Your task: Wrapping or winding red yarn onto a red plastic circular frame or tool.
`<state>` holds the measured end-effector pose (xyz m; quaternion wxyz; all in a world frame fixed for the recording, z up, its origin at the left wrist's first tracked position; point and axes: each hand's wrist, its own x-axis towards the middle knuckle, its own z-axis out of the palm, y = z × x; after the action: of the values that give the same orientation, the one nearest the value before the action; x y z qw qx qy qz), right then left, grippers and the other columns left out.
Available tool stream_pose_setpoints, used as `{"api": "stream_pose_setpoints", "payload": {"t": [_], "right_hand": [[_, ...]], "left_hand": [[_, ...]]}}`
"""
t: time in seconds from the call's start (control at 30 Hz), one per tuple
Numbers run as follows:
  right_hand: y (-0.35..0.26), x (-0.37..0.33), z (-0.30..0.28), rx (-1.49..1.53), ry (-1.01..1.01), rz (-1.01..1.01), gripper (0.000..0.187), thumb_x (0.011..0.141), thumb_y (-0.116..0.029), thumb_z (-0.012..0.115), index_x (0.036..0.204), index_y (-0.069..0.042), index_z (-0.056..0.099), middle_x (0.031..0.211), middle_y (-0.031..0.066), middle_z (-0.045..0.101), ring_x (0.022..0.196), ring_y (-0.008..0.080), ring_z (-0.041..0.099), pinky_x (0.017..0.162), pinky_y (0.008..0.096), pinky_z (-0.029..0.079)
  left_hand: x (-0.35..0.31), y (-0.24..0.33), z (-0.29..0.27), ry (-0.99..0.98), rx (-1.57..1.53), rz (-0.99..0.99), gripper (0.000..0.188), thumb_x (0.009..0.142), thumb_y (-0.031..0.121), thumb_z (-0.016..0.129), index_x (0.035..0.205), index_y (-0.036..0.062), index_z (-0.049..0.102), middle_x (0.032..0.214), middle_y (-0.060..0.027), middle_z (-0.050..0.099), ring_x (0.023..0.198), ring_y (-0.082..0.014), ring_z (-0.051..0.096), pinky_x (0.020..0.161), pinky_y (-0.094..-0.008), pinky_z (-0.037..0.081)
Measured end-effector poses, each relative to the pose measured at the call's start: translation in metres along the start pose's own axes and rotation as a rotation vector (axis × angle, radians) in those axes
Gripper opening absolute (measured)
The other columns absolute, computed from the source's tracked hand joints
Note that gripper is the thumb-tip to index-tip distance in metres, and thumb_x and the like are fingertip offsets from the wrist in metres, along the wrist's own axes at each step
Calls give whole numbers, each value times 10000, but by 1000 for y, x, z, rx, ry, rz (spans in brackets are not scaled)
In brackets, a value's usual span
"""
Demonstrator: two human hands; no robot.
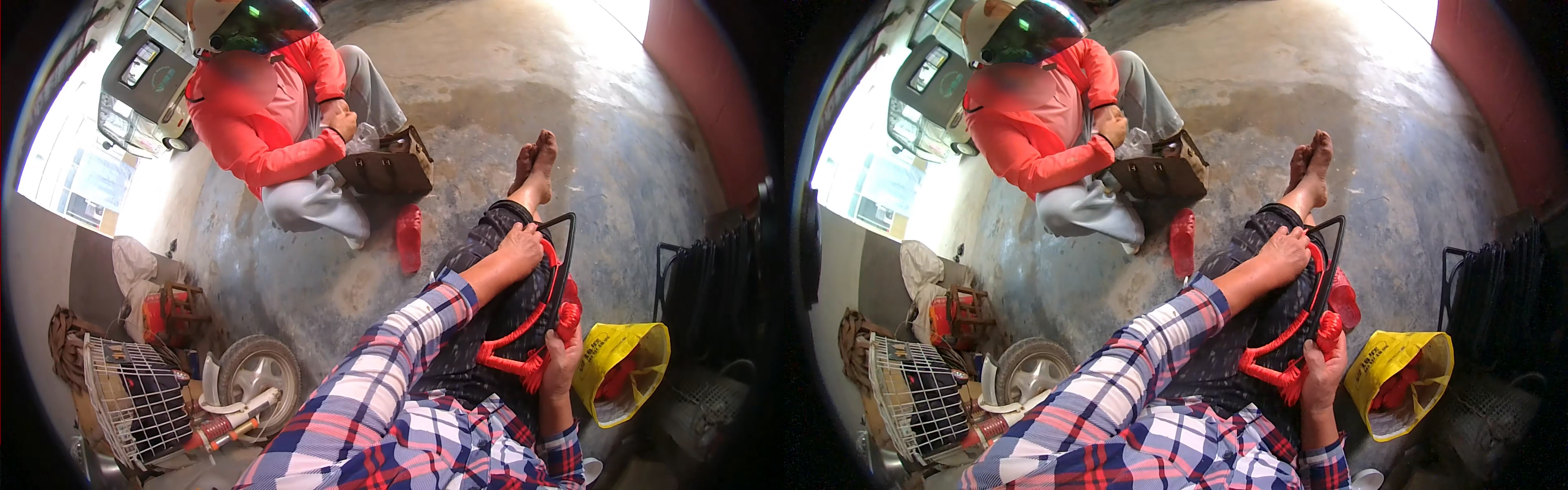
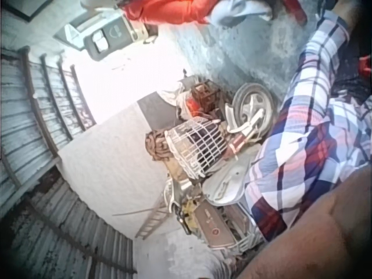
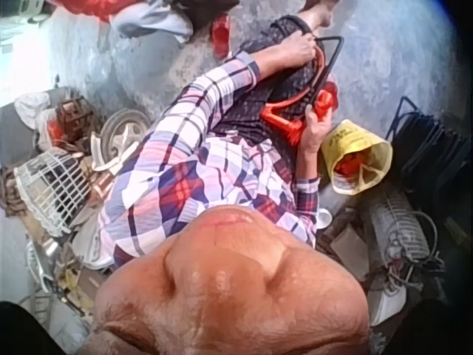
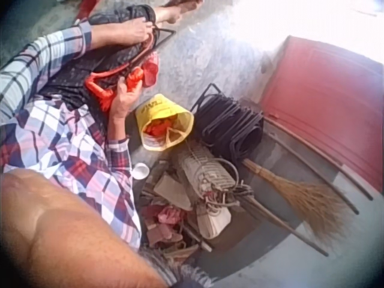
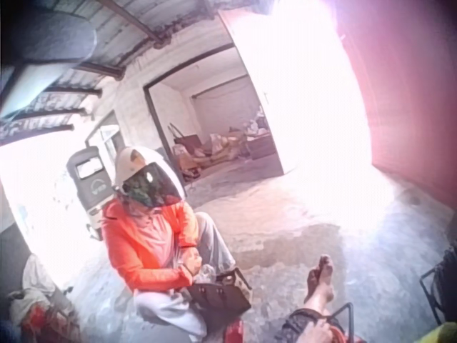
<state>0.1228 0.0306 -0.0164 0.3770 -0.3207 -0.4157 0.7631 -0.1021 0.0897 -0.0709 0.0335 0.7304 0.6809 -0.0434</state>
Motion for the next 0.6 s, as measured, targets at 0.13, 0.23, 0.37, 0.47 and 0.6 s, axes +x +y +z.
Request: {"api": "stream_pose_setpoints", "payload": {"t": [0.13,0.23,0.37,0.47,0.6], "right_hand": [[1,0,-2,-15,12,4,461,838,8,583,1290,-11,496,1166,24,585,1053,124,557,964,272,409],[2,1,-3,-10,4,-3,470,836,9,583,1297,-8,494,1171,30,588,1053,126,561,968,275,410],[2,0,-3,-17,-2,-3,473,836,7,584,1299,-4,491,1169,34,589,1057,135,562,978,280,406],[0,0,0,-11,5,-2,473,837,5,585,1300,-3,489,1172,37,587,1061,140,561,985,285,402],[1,1,-2,-10,5,0,482,837,2,588,1307,-1,484,1181,38,581,1070,143,555,990,286,398]], "left_hand": [[1,1,0,-1,-3,2,223,848,179,555,942,73,727,1078,-109,634,1128,-266,531,890,-409,419],[1,0,0,-3,-10,-2,224,850,181,553,941,74,727,1077,-106,635,1120,-263,534,884,-408,419],[1,0,2,-1,9,1,227,854,187,549,944,76,726,1078,-106,635,1113,-263,536,880,-407,419],[2,0,4,8,14,-1,229,854,192,549,944,77,726,1083,-107,636,1117,-265,536,880,-404,419],[3,0,2,-8,11,-3,223,845,195,562,938,76,726,1096,-113,636,1126,-267,536,880,-403,423]]}}
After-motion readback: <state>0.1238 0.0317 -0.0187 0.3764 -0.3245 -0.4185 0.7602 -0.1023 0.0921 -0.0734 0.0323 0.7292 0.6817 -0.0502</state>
